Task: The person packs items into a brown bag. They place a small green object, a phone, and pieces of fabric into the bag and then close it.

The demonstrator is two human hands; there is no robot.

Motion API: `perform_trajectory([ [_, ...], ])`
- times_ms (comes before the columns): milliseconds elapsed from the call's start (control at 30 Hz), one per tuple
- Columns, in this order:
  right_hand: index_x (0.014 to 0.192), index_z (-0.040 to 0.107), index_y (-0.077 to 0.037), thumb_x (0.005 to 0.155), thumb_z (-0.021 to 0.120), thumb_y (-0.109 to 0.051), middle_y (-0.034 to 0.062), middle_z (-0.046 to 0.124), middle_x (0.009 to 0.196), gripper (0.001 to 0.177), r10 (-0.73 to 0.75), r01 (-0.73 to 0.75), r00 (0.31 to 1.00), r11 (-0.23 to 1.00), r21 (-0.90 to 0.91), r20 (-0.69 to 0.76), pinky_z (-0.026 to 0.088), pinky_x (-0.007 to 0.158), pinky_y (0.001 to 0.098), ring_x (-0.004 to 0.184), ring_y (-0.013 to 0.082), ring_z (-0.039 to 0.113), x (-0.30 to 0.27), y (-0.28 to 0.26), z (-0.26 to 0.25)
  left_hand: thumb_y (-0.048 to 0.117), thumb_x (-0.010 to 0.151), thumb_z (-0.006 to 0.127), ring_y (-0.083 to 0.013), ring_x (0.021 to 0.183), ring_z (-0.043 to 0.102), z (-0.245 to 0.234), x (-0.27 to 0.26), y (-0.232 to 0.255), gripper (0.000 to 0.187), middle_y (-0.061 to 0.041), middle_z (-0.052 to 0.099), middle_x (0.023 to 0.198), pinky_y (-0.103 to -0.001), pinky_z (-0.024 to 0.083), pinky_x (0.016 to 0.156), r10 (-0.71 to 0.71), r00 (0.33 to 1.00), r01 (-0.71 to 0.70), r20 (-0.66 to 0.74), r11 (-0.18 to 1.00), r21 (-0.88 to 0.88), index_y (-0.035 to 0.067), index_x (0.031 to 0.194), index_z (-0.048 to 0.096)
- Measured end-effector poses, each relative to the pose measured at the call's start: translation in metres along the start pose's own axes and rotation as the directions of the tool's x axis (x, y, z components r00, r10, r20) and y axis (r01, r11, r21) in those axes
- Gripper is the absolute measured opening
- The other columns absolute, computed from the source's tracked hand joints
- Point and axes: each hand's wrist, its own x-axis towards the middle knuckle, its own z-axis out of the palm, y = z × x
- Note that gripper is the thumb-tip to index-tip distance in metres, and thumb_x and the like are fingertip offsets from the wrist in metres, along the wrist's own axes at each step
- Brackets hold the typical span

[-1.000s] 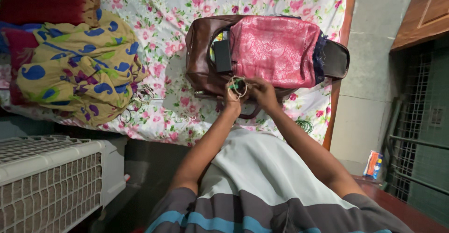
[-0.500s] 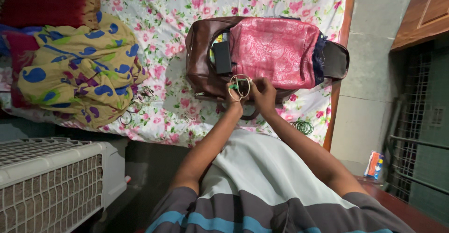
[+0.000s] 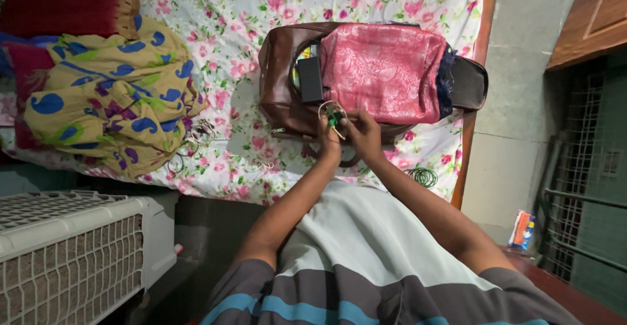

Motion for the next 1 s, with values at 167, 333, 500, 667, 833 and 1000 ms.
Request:
perform_trajectory([
  [167,0.112,0.067,-0.003,0.099,0.069,-0.008,0.0032,0.072,0.094,0.014,0.21,-0.197,0.978,0.924,0.327,-0.003,0.055,0.075,0.0262,0.079,0.0098,0.066,0.007,0.024,-0.016,0.04,0.103,0.049,-0.0182,0.099,0.068,-0.007,-0.001,0.007,0.038,-0.005,0.07,0.109,-0.035,0.053,0.091,-0.379,0.903,0.422,0.202,0.697,-0.58,0.01,0.119,0.065],
  [333,0.11,0.069,-0.004,0.099,0.063,-0.011,0.0037,0.071,0.091,0.014,0.404,-0.417,0.904,0.762,0.495,0.14,0.058,0.076,0.0291,0.078,0.0142,0.07,0.012,0.029,-0.023,0.041,0.1,0.051,-0.0156,0.096,0.069,-0.008,-0.006,0.016,0.034,-0.002,0.071,0.105,-0.031,0.056,0.087,-0.443,0.863,0.499,0.245,0.663,-0.558,0.014,0.117,0.064],
  [500,0.107,0.07,-0.003,0.094,0.064,-0.009,0.0054,0.071,0.095,0.015,0.322,-0.337,0.942,0.914,0.225,0.098,0.056,0.079,0.0287,0.085,0.0144,0.068,0.018,0.048,-0.037,0.048,0.105,0.057,-0.0173,0.078,0.067,-0.012,-0.001,0.036,0.036,-0.004,0.069,0.094,-0.034,0.056,0.068,-0.46,0.83,0.557,0.315,0.711,-0.43,0.013,0.11,0.064],
  [667,0.104,0.067,0.001,0.091,0.074,-0.006,0.0118,0.057,0.105,0.016,-0.153,0.207,0.97,0.925,-0.319,0.188,0.053,0.084,0.0335,0.097,0.0223,0.063,0.014,0.032,-0.038,0.041,0.103,0.064,-0.0154,0.089,0.069,-0.018,-0.007,0.079,0.029,-0.001,0.07,0.101,-0.034,0.059,0.076,-0.466,0.79,0.599,0.399,0.725,-0.34,0.016,0.117,0.065],
  [833,0.109,0.063,0.001,0.083,0.077,-0.003,0.0151,0.061,0.105,0.03,-0.256,0.369,0.927,0.761,-0.533,0.275,0.05,0.091,0.0398,0.101,0.0337,0.061,0.01,-0.023,-0.024,0.042,0.095,0.065,-0.018,0.09,0.073,-0.034,-0.009,0.087,0.031,-0.001,0.073,0.101,-0.042,0.062,0.077,-0.58,0.675,0.732,0.456,0.602,-0.318,0.019,0.115,0.066],
  [1000,0.121,0.068,-0.002,0.074,0.072,0.002,0.0188,0.064,0.123,0.048,-0.365,0.703,0.708,0.453,-0.549,0.605,0.051,0.096,0.0422,0.109,0.0374,0.061,0.003,-0.045,-0.016,0.043,0.095,0.066,-0.025,0.084,0.073,-0.051,-0.004,0.041,0.032,-0.006,0.075,0.097,-0.045,0.062,0.073,-0.688,0.543,0.839,0.482,0.458,-0.293,0.016,0.113,0.067],
])
